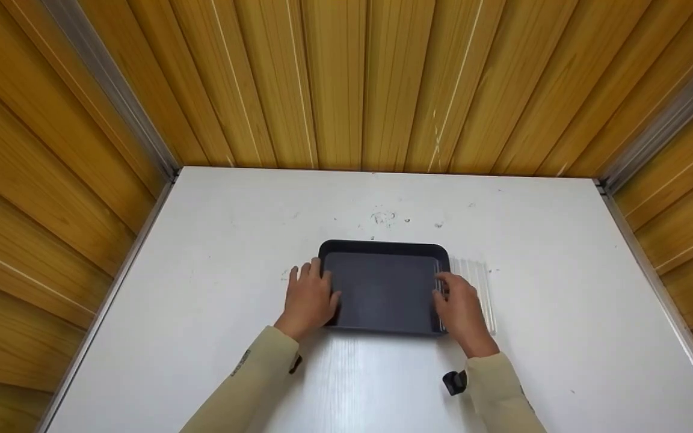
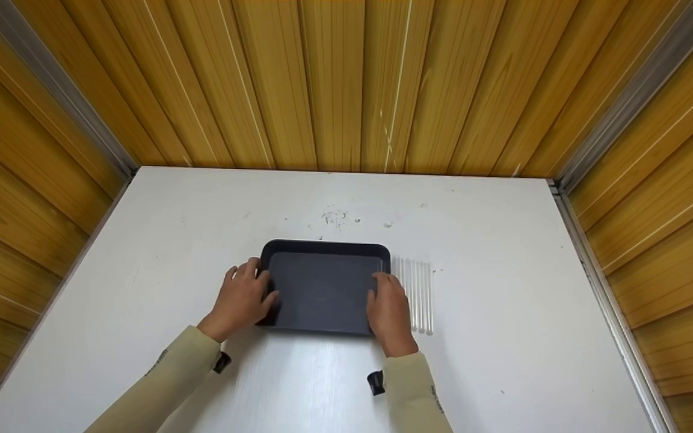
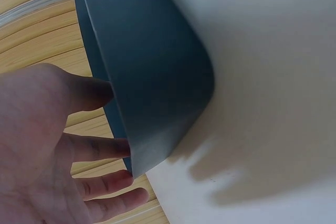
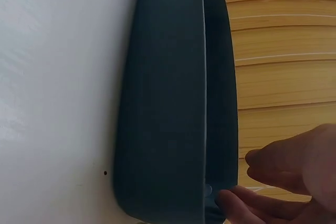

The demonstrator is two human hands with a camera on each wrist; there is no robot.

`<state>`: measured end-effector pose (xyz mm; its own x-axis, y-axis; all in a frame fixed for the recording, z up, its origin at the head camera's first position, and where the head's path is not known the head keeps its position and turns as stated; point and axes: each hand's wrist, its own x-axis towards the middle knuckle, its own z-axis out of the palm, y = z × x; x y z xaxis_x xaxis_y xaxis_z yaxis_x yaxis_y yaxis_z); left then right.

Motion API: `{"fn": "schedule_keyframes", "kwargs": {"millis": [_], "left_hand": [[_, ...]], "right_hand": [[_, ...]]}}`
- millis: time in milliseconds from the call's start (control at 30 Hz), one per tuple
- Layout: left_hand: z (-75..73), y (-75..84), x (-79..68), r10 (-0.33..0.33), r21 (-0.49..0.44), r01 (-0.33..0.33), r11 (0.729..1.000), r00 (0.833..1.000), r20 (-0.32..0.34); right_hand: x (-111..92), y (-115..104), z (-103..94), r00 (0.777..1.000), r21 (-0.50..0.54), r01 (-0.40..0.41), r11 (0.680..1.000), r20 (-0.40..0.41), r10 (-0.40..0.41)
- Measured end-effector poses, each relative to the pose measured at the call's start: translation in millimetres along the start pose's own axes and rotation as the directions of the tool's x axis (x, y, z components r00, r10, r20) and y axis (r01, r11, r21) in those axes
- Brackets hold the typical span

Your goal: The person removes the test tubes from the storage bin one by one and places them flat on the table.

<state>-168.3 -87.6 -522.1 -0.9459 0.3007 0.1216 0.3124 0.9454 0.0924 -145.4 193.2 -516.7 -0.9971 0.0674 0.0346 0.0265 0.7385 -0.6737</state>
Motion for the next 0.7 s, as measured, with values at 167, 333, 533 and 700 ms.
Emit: {"fn": "schedule_keyframes", "kwargs": {"millis": [167,333,533,700], "left_hand": [[-0.2,0.1,1.2,0.003,0.007,-0.003,1.0,1.0,-0.007],[0.2,0.8,2.6,0.005,0.021,-0.005,1.0,1.0,0.011],[0.7,1.8,3.1,0.011,0.017,-0.011,1.0,1.0,0.004],[0.0,0.9,4.0,0.006,0.006,-0.006,1.0,1.0,-0.005]], "right_hand": [[-0.2,-1.6,5.5,0.999,-0.016,0.014,1.0,0.046,-0.013],[-2.2,-0.9,11.7,0.996,-0.041,0.02,0.999,0.087,-0.017],[-5.4,-0.4,18.0,0.993,-0.092,-0.006,0.996,0.116,0.017],[-5.1,0.1,21.6,0.996,-0.116,0.024,0.993,0.091,-0.013]]}}
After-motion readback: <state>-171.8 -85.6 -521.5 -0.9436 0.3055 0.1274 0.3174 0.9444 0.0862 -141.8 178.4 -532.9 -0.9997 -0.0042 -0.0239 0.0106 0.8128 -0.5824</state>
